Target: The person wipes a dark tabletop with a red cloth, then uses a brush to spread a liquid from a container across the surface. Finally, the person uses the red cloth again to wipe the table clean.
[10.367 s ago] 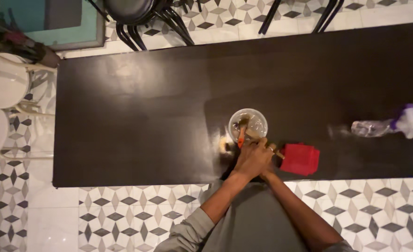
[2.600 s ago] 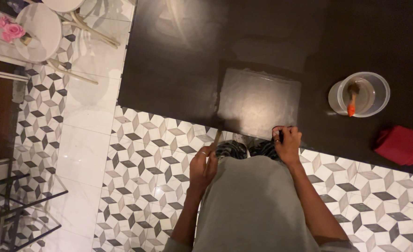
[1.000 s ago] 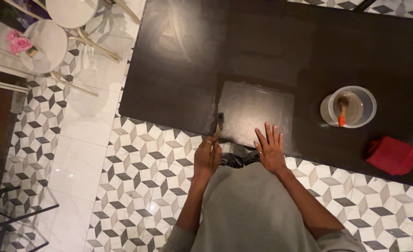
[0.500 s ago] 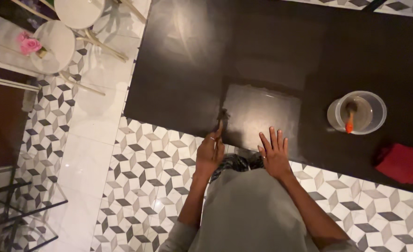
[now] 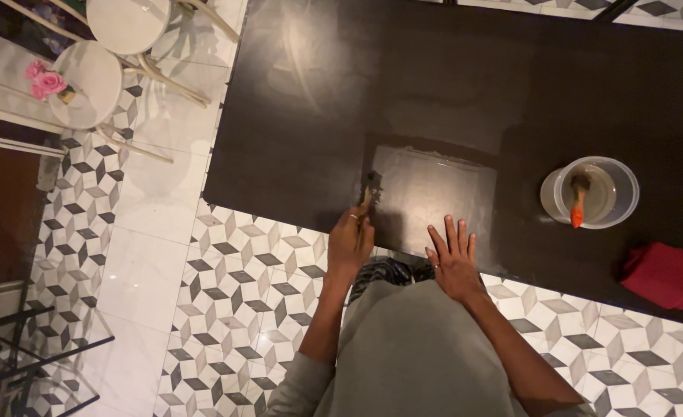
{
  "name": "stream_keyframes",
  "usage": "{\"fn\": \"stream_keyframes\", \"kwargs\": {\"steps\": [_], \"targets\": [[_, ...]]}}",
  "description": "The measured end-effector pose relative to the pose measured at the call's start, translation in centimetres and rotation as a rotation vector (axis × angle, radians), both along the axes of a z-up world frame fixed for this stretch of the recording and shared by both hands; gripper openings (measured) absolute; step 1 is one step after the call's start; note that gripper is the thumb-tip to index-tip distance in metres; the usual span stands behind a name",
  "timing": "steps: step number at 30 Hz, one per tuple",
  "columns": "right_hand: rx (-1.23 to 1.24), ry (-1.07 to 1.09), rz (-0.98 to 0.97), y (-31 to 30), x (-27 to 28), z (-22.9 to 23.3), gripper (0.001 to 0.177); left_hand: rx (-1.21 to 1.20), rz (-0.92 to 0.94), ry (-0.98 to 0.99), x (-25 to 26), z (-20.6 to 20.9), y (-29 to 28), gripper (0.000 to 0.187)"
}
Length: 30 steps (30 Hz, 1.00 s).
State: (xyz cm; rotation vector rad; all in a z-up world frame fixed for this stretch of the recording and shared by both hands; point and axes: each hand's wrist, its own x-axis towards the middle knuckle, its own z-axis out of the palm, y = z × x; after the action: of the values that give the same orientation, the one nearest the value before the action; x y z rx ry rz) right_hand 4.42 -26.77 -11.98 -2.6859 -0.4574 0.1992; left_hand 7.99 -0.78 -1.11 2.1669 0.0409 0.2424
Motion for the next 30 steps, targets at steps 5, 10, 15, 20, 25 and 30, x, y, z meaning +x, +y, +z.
{"fn": "stream_keyframes", "kwargs": {"steps": [5,10,15,20,25,30], "targets": [[0.001,0.013,0.014,-0.2,0.1,-0.3,0.058,-0.078,-0.006,-0.065,1.2,-0.3,-0.2,0.028],[-0.066,-0.042,0.011,-0.3,0.3,-1.0,0.058,-0.079,-0.031,-0.036,2.1,0.5,-0.5,0.027],[-0.058,-0.075,0.026,-0.5,0.5,-1.2,0.058,-0.046,-0.015,-0.065,3.1,-0.2,-0.9,0.022],[0.003,-0.036,0.031,-0.8,0.5,-0.9,0.059,0.017,0.003,-0.04,3.9,-1.3,-1.6,0.022],[0.027,-0.02,0.028,-1.0,0.8,0.4,0.06,-0.005,-0.018,-0.104,4.7,-1.2,-2.4,0.028],[0.097,-0.066,0.023,-1.9,1.5,2.4,0.074,-0.048,-0.045,-0.089,5.1,-1.7,-3.2,0.024]]}}
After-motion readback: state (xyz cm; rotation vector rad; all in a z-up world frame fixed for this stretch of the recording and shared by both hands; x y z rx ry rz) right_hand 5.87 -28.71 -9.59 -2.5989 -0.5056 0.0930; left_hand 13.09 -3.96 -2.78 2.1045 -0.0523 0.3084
